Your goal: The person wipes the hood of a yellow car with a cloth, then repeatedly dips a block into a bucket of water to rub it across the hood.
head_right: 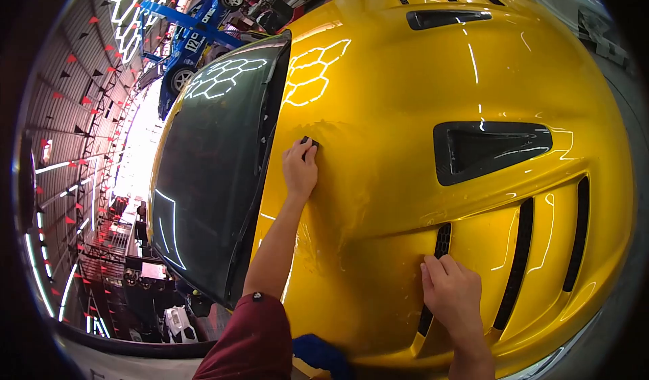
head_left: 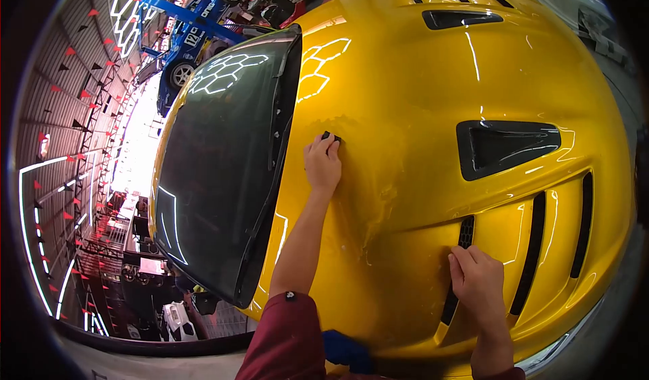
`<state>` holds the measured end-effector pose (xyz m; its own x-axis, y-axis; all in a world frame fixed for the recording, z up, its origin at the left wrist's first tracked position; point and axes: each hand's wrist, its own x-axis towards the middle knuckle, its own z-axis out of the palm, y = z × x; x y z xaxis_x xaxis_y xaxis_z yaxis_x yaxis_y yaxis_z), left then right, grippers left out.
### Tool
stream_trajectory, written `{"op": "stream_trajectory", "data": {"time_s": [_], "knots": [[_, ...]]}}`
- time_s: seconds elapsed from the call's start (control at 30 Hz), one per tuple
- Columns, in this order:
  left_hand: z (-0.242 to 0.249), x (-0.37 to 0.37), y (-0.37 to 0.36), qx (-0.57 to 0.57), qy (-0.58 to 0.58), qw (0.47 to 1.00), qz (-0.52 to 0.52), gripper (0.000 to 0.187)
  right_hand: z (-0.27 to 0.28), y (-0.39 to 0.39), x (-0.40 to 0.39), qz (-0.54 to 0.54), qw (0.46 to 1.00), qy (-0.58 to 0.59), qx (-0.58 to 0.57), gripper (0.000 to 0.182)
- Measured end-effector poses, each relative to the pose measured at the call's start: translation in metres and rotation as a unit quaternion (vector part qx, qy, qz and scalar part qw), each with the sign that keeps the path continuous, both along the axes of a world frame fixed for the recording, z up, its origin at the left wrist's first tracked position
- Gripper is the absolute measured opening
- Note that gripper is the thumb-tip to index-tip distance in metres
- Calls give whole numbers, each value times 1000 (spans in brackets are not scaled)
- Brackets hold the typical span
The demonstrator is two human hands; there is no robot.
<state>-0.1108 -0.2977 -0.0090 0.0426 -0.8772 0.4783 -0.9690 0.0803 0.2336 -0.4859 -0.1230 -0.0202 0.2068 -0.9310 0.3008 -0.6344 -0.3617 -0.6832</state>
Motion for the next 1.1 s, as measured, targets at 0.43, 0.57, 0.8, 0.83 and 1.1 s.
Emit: {"op": "stream_trajectory", "data": {"time_s": [0.43,0.57,0.8,0.83,1.1], "knots": [[0,27,-1,5,-73,997,26,27,1,-1,4,5,1000,9,13,7],[-5,22,2,-8,-78,996,48,28,2,0,1,-8,1000,9,14,8],[-9,-26,156,7,-82,997,2,32,3,1,4,-7,1000,11,28,9],[-5,-18,141,10,-86,996,4,31,5,1,5,1,999,12,32,9],[-2,37,0,-1,-84,996,41,29,2,3,1,8,1000,17,14,9]]}}
